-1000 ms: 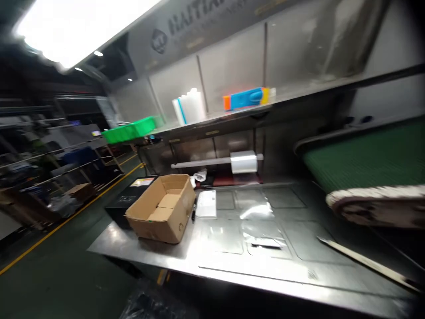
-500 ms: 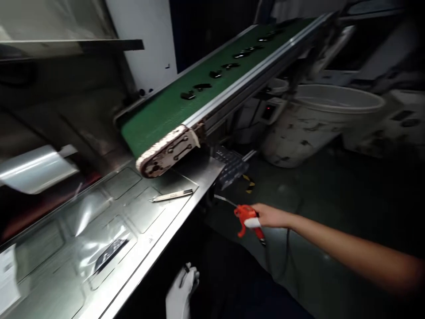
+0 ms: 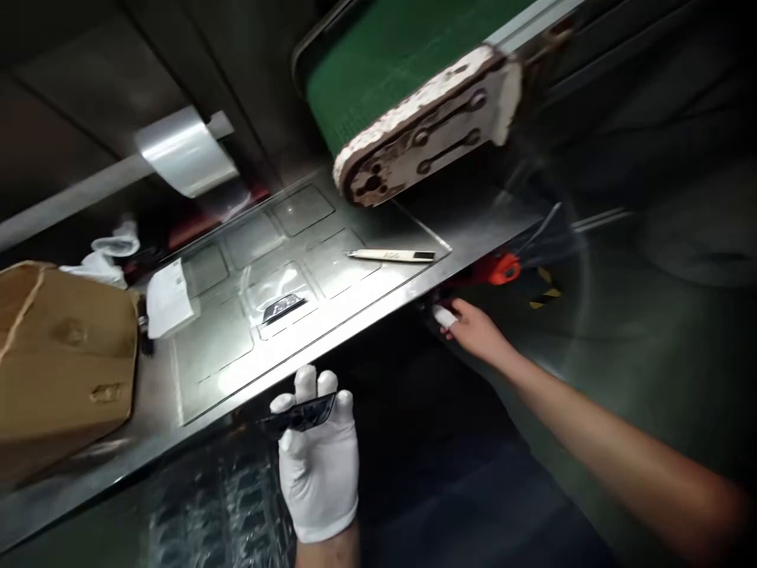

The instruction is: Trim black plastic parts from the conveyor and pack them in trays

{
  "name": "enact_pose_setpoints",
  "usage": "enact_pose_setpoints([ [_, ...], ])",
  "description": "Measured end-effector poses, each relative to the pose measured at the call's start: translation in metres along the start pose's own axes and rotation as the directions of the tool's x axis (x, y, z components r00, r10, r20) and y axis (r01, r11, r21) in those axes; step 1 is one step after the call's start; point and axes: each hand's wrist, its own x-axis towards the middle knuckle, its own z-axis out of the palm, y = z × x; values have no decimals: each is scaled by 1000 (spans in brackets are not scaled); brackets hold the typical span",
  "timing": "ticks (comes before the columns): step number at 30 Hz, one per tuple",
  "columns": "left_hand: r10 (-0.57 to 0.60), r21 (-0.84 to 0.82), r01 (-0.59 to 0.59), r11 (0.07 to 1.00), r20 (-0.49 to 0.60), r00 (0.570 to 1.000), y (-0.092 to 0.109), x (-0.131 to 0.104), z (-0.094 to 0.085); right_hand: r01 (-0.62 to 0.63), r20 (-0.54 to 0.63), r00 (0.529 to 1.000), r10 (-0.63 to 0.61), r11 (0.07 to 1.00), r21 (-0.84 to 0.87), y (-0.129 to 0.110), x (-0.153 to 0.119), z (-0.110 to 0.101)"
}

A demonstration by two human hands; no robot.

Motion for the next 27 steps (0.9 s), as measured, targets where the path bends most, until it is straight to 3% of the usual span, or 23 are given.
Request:
enact_pose_setpoints([
  [1,30,0,-30,1000,18,999,3,1,0,83,97,992,-86,996,32,-21,-16,10],
  [2,47,6,-47,999,29,998,5,1,0,286,197,934,-297,955,81,-46,-34,19],
  [4,64,29,-65,997,32,997,6,0,-3,629,336,666,-666,744,226,-98,-64,33],
  [5,70,45,-71,996,26,997,6,-1,-5,716,381,536,-753,645,268,-122,-75,39],
  [6,68,65,-69,995,16,998,6,-2,-8,778,417,436,-797,567,271,-140,-81,45],
  [7,68,92,-68,993,5,998,6,-3,-11,818,459,369,-808,517,252,-154,-84,50],
  [8,71,128,-69,989,-7,997,6,-3,-14,845,512,332,-792,491,212,-162,-84,55],
  [13,74,299,-42,953,-97,992,5,-3,-20,874,683,271,-678,471,121,-162,-64,64],
  [18,27,321,22,947,-147,989,10,6,-15,890,694,192,-694,421,175,-171,-50,69],
  [22,13,329,35,944,-142,990,16,18,-11,935,738,115,-665,323,145,-189,-42,75],
  [27,-41,489,74,869,-78,996,44,37,-6,958,724,62,-687,244,150,-217,-25,79],
])
